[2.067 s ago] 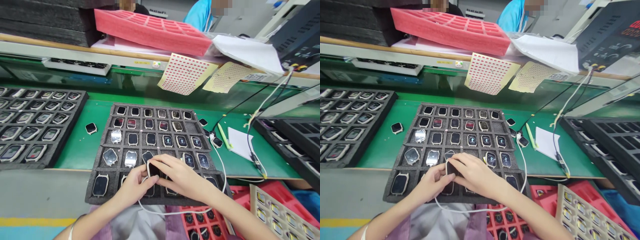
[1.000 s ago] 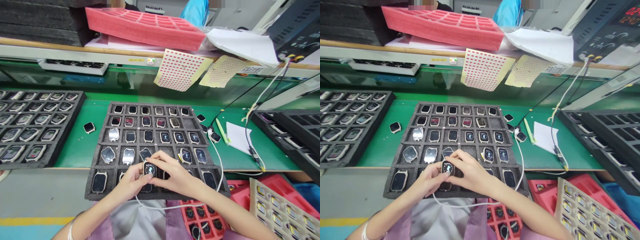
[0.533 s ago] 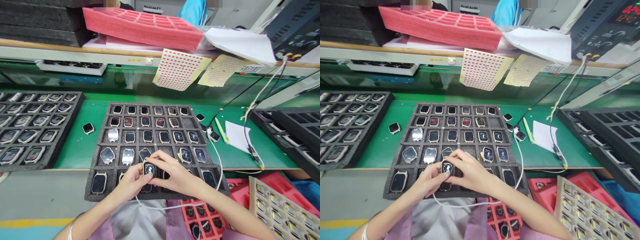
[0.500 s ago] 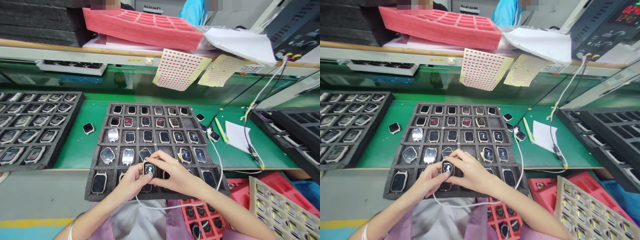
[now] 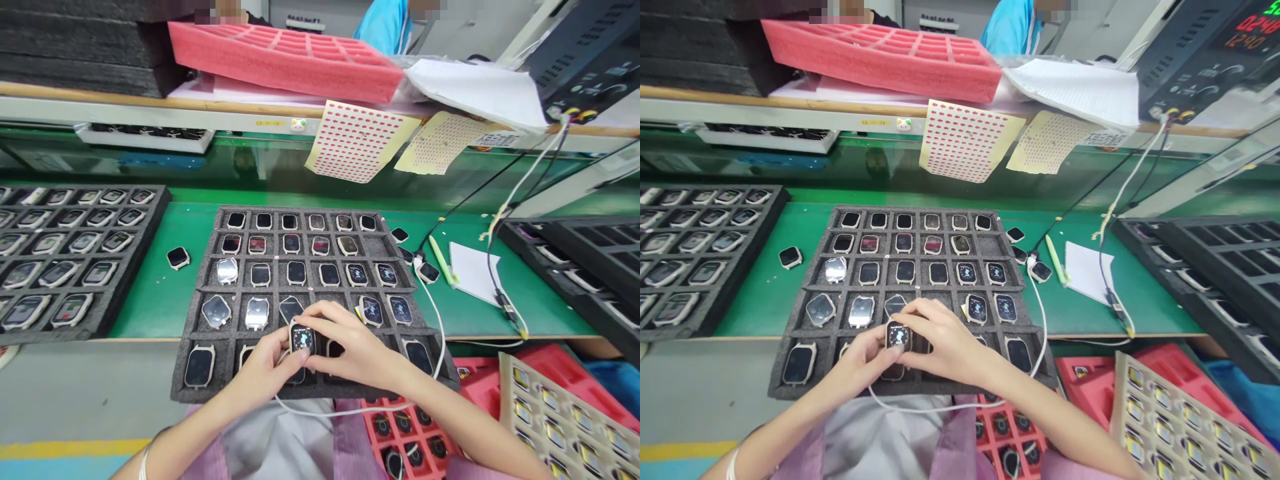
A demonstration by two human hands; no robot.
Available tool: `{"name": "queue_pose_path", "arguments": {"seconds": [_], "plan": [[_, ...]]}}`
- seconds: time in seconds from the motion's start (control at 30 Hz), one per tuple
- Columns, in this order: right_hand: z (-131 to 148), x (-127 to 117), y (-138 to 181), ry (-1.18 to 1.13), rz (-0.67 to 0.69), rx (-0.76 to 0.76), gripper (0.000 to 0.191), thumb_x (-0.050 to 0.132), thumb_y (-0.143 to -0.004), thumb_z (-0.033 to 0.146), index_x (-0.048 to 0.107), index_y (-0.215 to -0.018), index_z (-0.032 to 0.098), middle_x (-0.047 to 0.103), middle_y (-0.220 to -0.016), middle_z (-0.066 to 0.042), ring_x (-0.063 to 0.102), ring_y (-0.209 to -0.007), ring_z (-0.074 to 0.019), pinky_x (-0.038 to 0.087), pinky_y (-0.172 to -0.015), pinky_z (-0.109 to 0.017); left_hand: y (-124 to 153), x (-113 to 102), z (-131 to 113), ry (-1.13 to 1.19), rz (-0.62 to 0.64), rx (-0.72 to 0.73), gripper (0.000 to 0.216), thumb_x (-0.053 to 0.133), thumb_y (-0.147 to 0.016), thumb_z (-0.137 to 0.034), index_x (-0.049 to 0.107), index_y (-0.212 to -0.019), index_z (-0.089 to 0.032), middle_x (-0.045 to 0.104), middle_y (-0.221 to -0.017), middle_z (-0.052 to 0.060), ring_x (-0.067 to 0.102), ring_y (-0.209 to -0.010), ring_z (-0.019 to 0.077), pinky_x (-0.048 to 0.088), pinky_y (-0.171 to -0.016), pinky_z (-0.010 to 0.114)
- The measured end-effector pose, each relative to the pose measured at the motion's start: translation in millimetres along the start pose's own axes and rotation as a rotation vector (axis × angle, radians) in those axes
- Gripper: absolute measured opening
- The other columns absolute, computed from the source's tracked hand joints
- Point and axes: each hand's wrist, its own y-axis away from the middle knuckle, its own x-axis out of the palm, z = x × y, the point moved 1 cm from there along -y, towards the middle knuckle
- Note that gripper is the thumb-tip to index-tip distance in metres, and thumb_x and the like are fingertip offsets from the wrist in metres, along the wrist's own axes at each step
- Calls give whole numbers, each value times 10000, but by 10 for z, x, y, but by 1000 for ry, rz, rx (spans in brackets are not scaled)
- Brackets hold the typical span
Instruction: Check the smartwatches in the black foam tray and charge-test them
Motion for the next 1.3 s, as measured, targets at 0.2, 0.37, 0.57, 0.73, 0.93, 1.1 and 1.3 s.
{"name": "queue_pose_path", "arguments": {"seconds": [0.2,0.37,0.57,0.73,0.93,1.1,1.3], "plan": [[-164,-350,71,147,-143,98,410,698,-797,297,564,-1173,205,577,-1072,-86,530,-1016,-246,423,-909,-433,111,-56,-55,9,-3,-65,254,631,-817,-292,571,-1036,-178,572,-836,-7,373,-525,45,337,-500,179],[-300,-393,147,393,34,221,439,679,-802,285,549,-1210,186,553,-1133,-117,508,-1052,-281,413,-891,-459,184,-278,-121,27,-78,-59,192,571,-858,-317,593,-989,-179,623,-900,31,382,-447,19,326,-414,165],[-60,-297,-196,390,209,61,382,613,-864,243,527,-1234,204,571,-1194,-97,491,-1080,-265,395,-914,-445,171,-361,-59,76,-67,-75,207,576,-855,-306,565,-1007,-166,662,-915,54,252,-316,-37,154,-281,149],[-99,-251,-546,334,409,-19,432,684,-806,200,544,-1214,168,593,-1149,-94,513,-1082,-256,412,-921,-400,152,-376,-55,70,-39,-121,275,593,-837,-354,519,-1016,-157,659,-968,82,279,-286,-47,154,-258,130],[-104,-283,-619,305,482,-58,416,637,-816,137,541,-1220,160,559,-1175,-92,512,-1081,-236,429,-921,-354,147,-420,-71,56,-16,-133,339,604,-831,-363,493,-1084,-166,642,-1021,93,306,-301,-52,231,-275,111],[-80,-215,-646,418,441,-111,357,673,-809,186,566,-1145,129,588,-1102,-111,534,-1007,-259,444,-885,-416,143,-436,-31,21,-10,-121,324,604,-829,-362,493,-1062,-166,631,-1038,94,310,-303,-47,239,-269,118],[99,-310,-629,229,221,-107,444,618,-865,307,484,-1249,130,532,-1187,-121,508,-1094,-222,436,-936,-354,150,-452,-19,20,5,-102,360,688,-765,-274,524,-1065,-159,620,-970,51,321,-401,-13,266,-343,132]]}}
